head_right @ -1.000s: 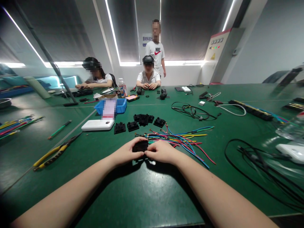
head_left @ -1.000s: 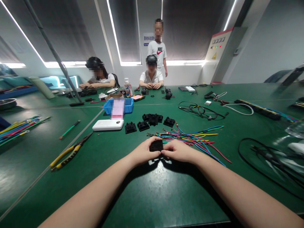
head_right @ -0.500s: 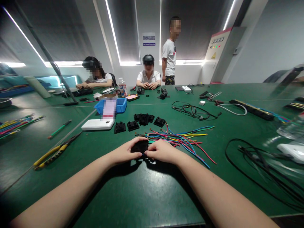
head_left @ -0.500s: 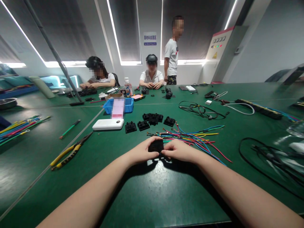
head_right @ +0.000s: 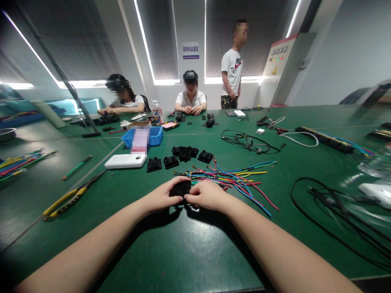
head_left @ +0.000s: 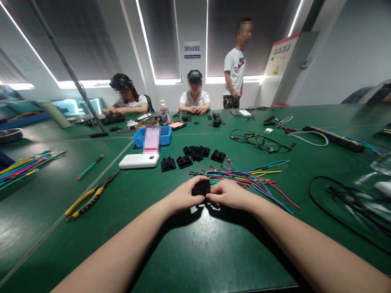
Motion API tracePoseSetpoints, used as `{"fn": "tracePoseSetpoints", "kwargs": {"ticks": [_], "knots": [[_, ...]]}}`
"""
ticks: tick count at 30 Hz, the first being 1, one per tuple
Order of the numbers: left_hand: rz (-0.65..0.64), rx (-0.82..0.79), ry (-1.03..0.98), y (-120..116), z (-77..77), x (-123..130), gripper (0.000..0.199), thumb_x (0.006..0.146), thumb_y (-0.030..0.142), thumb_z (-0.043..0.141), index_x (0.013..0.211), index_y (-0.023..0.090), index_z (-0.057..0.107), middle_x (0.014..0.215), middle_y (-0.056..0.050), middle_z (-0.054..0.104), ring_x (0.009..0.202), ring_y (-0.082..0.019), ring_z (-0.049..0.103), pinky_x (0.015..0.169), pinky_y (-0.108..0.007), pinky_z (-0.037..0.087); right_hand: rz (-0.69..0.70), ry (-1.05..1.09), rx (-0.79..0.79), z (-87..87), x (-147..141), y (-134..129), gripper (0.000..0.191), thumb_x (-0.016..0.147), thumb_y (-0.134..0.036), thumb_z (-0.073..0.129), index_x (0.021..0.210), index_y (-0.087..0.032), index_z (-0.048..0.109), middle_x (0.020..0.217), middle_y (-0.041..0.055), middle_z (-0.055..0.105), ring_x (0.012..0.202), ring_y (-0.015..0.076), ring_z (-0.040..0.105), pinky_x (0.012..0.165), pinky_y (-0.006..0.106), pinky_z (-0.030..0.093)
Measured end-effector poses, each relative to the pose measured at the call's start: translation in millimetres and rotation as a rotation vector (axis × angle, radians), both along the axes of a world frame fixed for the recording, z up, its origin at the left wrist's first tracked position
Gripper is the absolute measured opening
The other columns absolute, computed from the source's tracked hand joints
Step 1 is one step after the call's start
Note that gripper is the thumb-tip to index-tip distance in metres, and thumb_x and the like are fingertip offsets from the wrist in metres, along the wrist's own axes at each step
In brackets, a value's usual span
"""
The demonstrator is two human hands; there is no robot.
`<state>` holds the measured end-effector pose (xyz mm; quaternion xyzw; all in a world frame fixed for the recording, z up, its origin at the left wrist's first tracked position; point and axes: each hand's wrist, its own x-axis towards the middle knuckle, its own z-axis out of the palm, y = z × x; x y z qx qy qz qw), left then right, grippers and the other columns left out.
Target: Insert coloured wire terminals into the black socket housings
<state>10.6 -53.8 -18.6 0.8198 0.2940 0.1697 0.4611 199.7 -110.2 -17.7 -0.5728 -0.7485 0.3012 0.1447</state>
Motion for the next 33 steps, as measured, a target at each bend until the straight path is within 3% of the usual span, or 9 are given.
{"fn": "tracePoseSetpoints", "kwargs": {"ticks": [5, 12, 20, 28, 33], "knots": [[0.003, -0.015, 0.005, 0, 0.8, 2, 0.053, 0.071, 0.026, 0.064, 0.121, 0.020, 0.049, 0.122, -0.008, 0.056, 0.113, -0.023, 0.052, 0.099, -0.035, 0.039, -0.002, 0.016, -0.027, -1.4, 1, 1, 0.035, 0.083, -0.039, 0.051, 0.060, -0.015, 0.064, 0.054, -0.0013, 0.057, 0.050, 0.0093, 0.048, 0.050, 0.022, 0.028], [-0.001, 0.004, 0.007, -1, 0.1, 2, 0.055, 0.071, 0.027, 0.066, 0.122, 0.018, 0.049, 0.123, -0.009, 0.055, 0.112, -0.024, 0.052, 0.098, -0.035, 0.040, 0.034, 0.050, -0.062, -0.3, 3, 3, 0.037, 0.085, -0.040, 0.050, 0.062, -0.015, 0.065, 0.054, -0.0013, 0.058, 0.050, 0.0095, 0.048, 0.051, 0.022, 0.029], [0.026, -0.042, -0.018, -3, -1.0, 4, 0.049, 0.072, 0.027, 0.065, 0.118, 0.017, 0.051, 0.113, -0.007, 0.060, 0.104, -0.022, 0.055, 0.092, -0.033, 0.043, 0.090, 0.084, -0.150, 8.7, 5, 4, 0.025, 0.080, -0.019, 0.044, 0.062, -0.015, 0.060, 0.060, 0.0001, 0.060, 0.058, 0.0111, 0.054, 0.056, 0.021, 0.036], [0.005, -0.115, -0.045, -1, -2.2, 2, 0.051, 0.074, 0.028, 0.066, 0.120, 0.018, 0.048, 0.108, -0.006, 0.060, 0.100, -0.020, 0.056, 0.085, -0.032, 0.045, 0.106, 0.087, -0.243, 13.9, 5, 8, 0.025, 0.078, -0.025, 0.043, 0.064, -0.015, 0.061, 0.060, 0.0010, 0.061, 0.054, 0.0109, 0.052, 0.050, 0.021, 0.036], [0.019, -0.150, -0.051, -1, -1.7, 3, 0.048, 0.072, 0.025, 0.065, 0.118, 0.019, 0.051, 0.109, -0.006, 0.058, 0.096, -0.018, 0.054, 0.083, -0.029, 0.043, 0.052, 0.072, -0.166, 5.2, 3, 5, 0.026, 0.079, -0.026, 0.044, 0.063, -0.015, 0.061, 0.060, 0.0013, 0.061, 0.056, 0.0115, 0.053, 0.053, 0.022, 0.035]]}}
